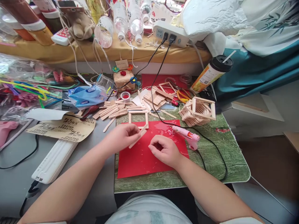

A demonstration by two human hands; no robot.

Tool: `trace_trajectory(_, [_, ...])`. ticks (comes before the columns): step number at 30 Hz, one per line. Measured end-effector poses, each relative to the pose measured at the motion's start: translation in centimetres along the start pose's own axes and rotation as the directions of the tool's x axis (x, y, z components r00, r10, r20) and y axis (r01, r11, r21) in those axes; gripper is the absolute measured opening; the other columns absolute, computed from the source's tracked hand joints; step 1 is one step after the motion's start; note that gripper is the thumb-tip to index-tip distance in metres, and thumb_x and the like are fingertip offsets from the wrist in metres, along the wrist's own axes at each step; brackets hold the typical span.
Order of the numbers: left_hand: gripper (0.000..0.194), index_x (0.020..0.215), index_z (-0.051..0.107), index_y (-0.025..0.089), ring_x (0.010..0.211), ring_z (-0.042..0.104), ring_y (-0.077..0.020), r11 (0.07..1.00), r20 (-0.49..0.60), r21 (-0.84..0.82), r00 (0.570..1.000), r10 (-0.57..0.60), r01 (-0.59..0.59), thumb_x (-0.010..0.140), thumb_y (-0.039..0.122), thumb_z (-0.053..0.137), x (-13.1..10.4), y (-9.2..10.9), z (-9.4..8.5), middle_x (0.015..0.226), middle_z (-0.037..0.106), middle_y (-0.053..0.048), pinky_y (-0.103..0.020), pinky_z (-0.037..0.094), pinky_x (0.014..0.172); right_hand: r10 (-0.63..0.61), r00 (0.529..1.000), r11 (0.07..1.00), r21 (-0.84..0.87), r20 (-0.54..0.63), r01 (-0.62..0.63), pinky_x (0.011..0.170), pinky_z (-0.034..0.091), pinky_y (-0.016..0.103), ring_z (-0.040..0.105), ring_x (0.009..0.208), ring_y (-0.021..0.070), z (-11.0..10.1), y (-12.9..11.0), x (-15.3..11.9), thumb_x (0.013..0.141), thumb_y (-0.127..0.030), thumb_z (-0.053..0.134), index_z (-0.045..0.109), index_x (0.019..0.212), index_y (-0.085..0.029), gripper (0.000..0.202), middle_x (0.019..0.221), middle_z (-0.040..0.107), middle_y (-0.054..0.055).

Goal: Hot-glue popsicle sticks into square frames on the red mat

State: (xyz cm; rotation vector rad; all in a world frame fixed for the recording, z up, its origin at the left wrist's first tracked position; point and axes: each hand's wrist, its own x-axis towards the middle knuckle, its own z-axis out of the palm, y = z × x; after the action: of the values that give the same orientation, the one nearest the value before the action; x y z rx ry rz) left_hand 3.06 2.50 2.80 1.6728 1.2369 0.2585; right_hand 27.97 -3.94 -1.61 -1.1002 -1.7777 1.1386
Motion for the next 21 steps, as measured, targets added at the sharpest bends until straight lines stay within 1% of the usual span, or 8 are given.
trace_trajectory(2, [0.028, 0.089, 0.07, 0.025, 0.066, 0.067, -0.0173, 0.998, 0.078, 0.058, 0.997, -0.023, 0.018, 0.095, 0.051, 0.062, 0.1, 0.2, 1.5, 0.077, 0.076, 0.0, -0.027, 0.046, 0.058, -0.017, 0.998, 1.0, -0.02, -0.058, 0.016, 0.063, 0.047, 0.029, 0.056, 0.066, 0.0144, -0.1, 0.0, 0.0, 0.097, -0.029, 0.07, 0.064, 0.084, -0.023, 0.015, 0.076, 0.065, 0.0])
trace_trajectory(4, [0.024, 0.085, 0.07, 0.025, 0.069, 0.069, -0.018, 0.989, 0.088, 0.149, 0.996, -0.019, 0.005, 0.092, 0.047, 0.063, 0.3, 0.2, 2.5, 0.081, 0.078, 0.0, -0.028, 0.046, 0.057, -0.061, 0.997, 0.996, -0.073, -0.05, 0.058, 0.068, 0.05, 0.031, 0.058, 0.069, 0.0159, -0.1, 0.0, 0.1, 0.098, -0.028, 0.07, 0.066, 0.085, -0.024, 0.014, 0.078, 0.067, 0.001])
trace_trajectory(8, [0.02, 0.076, 0.066, 0.026, 0.06, 0.066, -0.0179, 0.949, 0.044, 0.316, 0.999, -0.003, -0.011, 0.089, 0.04, 0.064, 0.4, -0.1, 3.3, 0.069, 0.075, 0.001, -0.028, 0.04, 0.051, -0.197, 0.976, 0.948, -0.236, 0.091, 0.213, 0.092, 0.054, 0.042, 0.065, 0.097, 0.0234, 0.2, 0.1, 0.2, 0.098, -0.024, 0.07, 0.072, 0.1, -0.026, 0.003, 0.103, 0.074, 0.007])
trace_trajectory(12, [0.03, 0.068, 0.063, 0.025, 0.057, 0.062, -0.0177, 0.901, 0.025, 0.428, 0.998, 0.061, -0.066, 0.092, 0.043, 0.062, 0.2, -0.1, 3.4, 0.066, 0.073, 0.0, -0.03, 0.036, 0.051, -0.164, 0.964, 0.887, -0.397, 0.209, 0.237, 0.105, 0.047, 0.049, 0.06, 0.118, 0.0291, 0.7, 0.5, 0.3, 0.096, -0.026, 0.076, 0.071, 0.117, -0.027, 0.022, 0.125, 0.071, 0.01])
trace_trajectory(15, [0.03, 0.073, 0.066, 0.026, 0.062, 0.064, -0.0187, 0.88, 0.068, 0.463, 0.994, 0.086, -0.108, 0.097, 0.043, 0.057, 0.1, 0.0, 2.6, 0.072, 0.075, -0.001, -0.031, 0.036, 0.054, -0.14, 0.963, 0.872, -0.431, 0.231, 0.23, 0.108, 0.043, 0.051, 0.058, 0.123, 0.0303, 0.8, 0.6, 0.4, 0.098, -0.027, 0.075, 0.069, 0.122, -0.025, 0.025, 0.129, 0.072, 0.011])
trace_trajectory(18, [0.031, 0.076, 0.067, 0.026, 0.066, 0.066, -0.0205, 0.83, 0.051, 0.552, 0.997, 0.058, -0.077, 0.099, 0.041, 0.053, 0.1, 0.1, 0.5, 0.078, 0.077, -0.003, -0.032, 0.036, 0.055, -0.131, 0.966, 0.871, -0.439, 0.222, 0.219, 0.104, 0.041, 0.048, 0.061, 0.113, 0.0275, 0.8, 0.6, 0.4, 0.102, -0.025, 0.07, 0.07, 0.115, -0.024, 0.012, 0.119, 0.075, 0.01])
trace_trajectory(19, [0.033, 0.074, 0.066, 0.025, 0.067, 0.066, -0.0218, 0.79, -0.009, 0.613, 0.999, 0.034, -0.021, 0.099, 0.041, 0.052, 0.0, 0.0, -0.5, 0.079, 0.077, -0.004, -0.032, 0.036, 0.055, -0.129, 0.967, 0.871, -0.442, 0.218, 0.216, 0.102, 0.041, 0.047, 0.061, 0.107, 0.0261, 0.9, 0.6, 0.4, 0.104, -0.025, 0.067, 0.07, 0.111, -0.023, 0.008, 0.113, 0.076, 0.008])
trace_trajectory(21, [0.033, 0.075, 0.065, 0.024, 0.073, 0.069, -0.026, 0.667, -0.256, 0.716, 0.966, -0.024, 0.206, 0.099, 0.042, 0.052, -0.2, -0.6, -2.7, 0.084, 0.078, -0.008, -0.034, 0.037, 0.058, -0.129, 0.968, 0.866, -0.45, 0.215, 0.216, 0.098, 0.04, 0.045, 0.061, 0.101, 0.0242, 0.9, 0.6, 0.4, 0.107, -0.024, 0.063, 0.071, 0.108, -0.023, 0.008, 0.106, 0.076, 0.007])
